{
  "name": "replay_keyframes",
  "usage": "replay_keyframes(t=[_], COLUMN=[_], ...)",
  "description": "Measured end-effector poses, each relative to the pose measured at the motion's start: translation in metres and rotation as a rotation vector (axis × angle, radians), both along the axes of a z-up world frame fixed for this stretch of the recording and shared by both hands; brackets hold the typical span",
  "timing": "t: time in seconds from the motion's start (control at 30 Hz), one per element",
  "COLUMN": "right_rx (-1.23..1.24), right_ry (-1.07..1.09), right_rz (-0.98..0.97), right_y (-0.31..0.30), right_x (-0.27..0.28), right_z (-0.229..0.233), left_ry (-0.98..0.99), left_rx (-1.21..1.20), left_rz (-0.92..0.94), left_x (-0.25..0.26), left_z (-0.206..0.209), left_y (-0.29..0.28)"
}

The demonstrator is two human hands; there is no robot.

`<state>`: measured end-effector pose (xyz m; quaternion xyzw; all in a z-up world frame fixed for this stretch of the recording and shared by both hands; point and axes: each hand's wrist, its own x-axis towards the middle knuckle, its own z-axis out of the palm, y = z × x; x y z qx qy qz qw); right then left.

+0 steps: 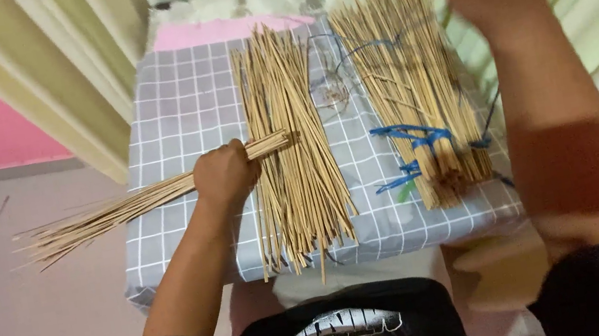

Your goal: Gathering thin wooden sticks and tying them into bundles using plastic string to create brooms.

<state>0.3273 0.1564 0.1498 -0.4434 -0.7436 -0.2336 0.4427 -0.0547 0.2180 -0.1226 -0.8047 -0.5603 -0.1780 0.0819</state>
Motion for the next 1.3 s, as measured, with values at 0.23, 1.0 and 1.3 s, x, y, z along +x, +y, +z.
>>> replay_keyframes(t=[0.23, 1.0, 1.3], right_rx=[0.347, -0.43, -0.29], right_ry=[0.123, -0.046, -0.472], right_rz=[0.09, 0.295, 0.178], right_y=[-0.068, -0.211, -0.191], right_x=[-0.02, -0.082, -0.103], right_z=[0.003, 0.068, 0.102], left_ry=[-0.001, -0.009, -0.551], left_rx=[-0.167, 0.136, 0.048], left_rz=[0.007, -0.059, -0.517], left_x=[0.0, 0.032, 0.051], left_z=[0.026, 0.172, 0.279], left_y=[-0.016, -0.019, -0.13])
